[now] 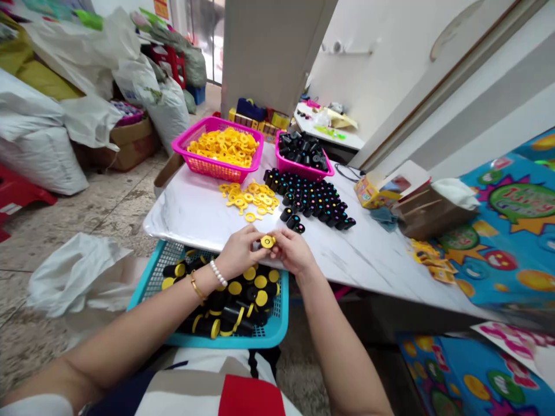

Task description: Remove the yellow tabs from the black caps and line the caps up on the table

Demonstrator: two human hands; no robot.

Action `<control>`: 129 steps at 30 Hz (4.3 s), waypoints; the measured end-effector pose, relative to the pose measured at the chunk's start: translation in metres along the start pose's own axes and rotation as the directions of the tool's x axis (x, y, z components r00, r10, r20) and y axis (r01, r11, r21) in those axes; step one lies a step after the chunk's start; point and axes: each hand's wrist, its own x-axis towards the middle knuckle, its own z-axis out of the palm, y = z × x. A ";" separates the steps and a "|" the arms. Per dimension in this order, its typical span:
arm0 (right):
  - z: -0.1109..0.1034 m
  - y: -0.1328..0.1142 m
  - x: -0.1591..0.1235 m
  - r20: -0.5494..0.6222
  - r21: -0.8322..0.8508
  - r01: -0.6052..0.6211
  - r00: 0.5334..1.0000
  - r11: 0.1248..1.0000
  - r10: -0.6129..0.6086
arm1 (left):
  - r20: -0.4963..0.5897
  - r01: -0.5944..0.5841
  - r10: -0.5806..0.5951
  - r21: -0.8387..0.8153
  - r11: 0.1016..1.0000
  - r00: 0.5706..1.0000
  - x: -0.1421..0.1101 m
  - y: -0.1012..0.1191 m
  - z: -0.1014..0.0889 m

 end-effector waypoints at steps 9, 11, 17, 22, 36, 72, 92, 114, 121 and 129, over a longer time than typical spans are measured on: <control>0.010 -0.006 0.008 0.016 -0.282 0.036 0.999 0.959 -0.033 | 0.103 0.043 -0.061 0.169 0.985 0.993 0.014 0.004 0.001; 0.009 -0.001 0.007 0.011 -0.286 0.047 0.999 0.957 -0.046 | 0.118 0.054 -0.079 0.200 0.978 0.990 0.012 0.002 0.001; 0.006 0.000 0.002 0.104 -0.262 0.045 0.994 0.964 -0.018 | 0.148 0.053 -0.078 0.161 0.986 0.986 0.007 -0.004 -0.001; 0.008 -0.006 0.001 0.116 -0.345 0.048 0.993 0.937 -0.008 | 0.109 0.109 -0.133 0.207 0.972 0.985 0.007 0.001 0.004; 0.030 0.019 -0.049 0.118 -0.642 0.321 0.939 0.696 -0.325 | -0.130 0.146 -0.108 0.337 0.930 0.986 -0.100 -0.025 -0.068; -0.043 0.015 -0.028 -0.083 -0.538 0.347 0.885 0.768 -0.458 | 0.188 -0.082 0.049 0.175 0.981 0.981 0.040 0.011 0.023; 0.017 -0.031 -0.012 0.179 -0.688 0.328 0.941 0.647 -0.287 | -0.012 -0.057 0.067 0.403 0.913 0.998 -0.005 -0.012 -0.004; 0.019 -0.013 -0.004 0.069 -0.492 0.072 0.997 0.868 -0.043 | 0.328 0.285 -0.232 -0.123 0.951 0.916 0.008 0.009 -0.035; 0.011 -0.004 0.001 0.099 -0.381 0.104 0.993 0.919 -0.071 | 0.498 0.565 -0.334 -0.441 0.698 0.801 0.019 0.005 -0.026; 0.001 0.001 -0.008 0.096 0.003 0.020 0.995 1.000 -0.020 | 0.555 0.633 -0.354 -0.460 0.623 0.753 0.011 0.005 -0.025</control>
